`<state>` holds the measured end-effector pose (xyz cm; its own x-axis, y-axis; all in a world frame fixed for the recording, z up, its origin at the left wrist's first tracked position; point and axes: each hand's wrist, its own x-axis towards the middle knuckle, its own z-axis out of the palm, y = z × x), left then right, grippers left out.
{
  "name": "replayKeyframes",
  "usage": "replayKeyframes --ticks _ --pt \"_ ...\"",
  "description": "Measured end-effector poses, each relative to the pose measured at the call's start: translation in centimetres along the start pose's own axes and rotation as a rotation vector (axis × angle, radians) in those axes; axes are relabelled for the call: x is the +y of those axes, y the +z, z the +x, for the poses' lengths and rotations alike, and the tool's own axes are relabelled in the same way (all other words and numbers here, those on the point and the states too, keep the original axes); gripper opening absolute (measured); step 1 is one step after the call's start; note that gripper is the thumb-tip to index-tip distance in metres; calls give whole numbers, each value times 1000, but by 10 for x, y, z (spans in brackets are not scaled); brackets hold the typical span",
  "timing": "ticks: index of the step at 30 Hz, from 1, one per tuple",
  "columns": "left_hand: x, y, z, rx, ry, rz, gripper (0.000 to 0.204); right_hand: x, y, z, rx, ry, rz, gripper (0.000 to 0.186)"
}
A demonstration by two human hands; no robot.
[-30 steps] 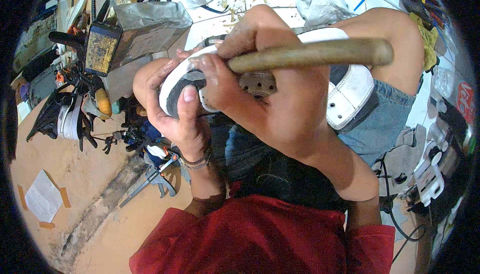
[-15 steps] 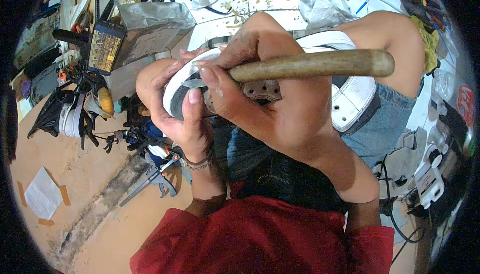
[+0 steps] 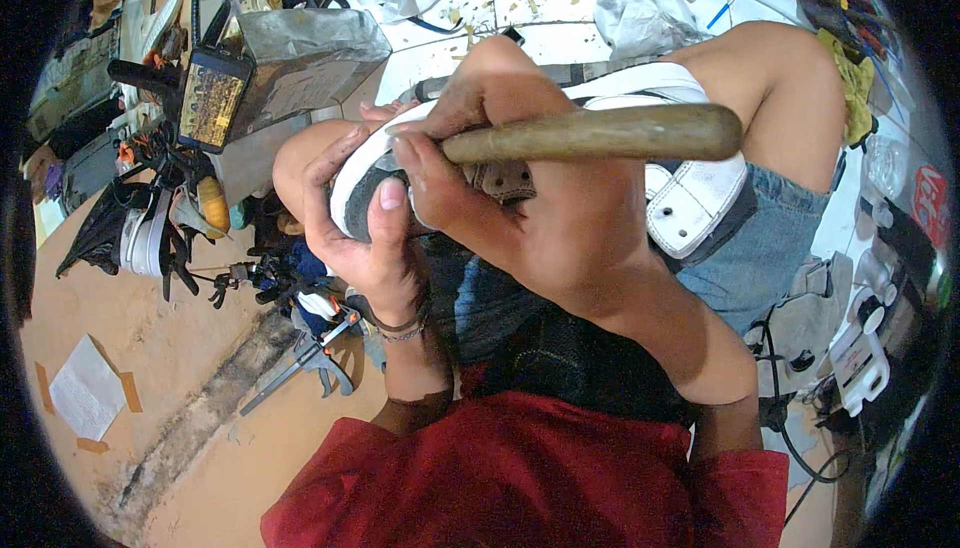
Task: Apply adhesive and repair the sole of a sneaker.
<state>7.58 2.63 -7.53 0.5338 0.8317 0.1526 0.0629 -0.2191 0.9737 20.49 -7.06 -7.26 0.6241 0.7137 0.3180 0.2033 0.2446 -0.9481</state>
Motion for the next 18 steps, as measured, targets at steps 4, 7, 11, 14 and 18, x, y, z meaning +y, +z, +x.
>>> replayKeyframes --ticks 4,7,11,14,18 --pt "16 -7 -5 71 -30 112 51 -5 9 -5 55 81 66 9" --pt "-12 -11 -20 -73 174 272 58 -20 1 -18 230 419 328 25" --pt "11 4 -17 -99 -132 -1 40 -10 -11 -19 87 208 277 18" --pt "8 -1 -16 -100 -47 108 41 -11 -7 -17 91 203 278 16" --pt "19 -6 -15 -29 -106 86 41 -15 9 -8 135 112 207 9"
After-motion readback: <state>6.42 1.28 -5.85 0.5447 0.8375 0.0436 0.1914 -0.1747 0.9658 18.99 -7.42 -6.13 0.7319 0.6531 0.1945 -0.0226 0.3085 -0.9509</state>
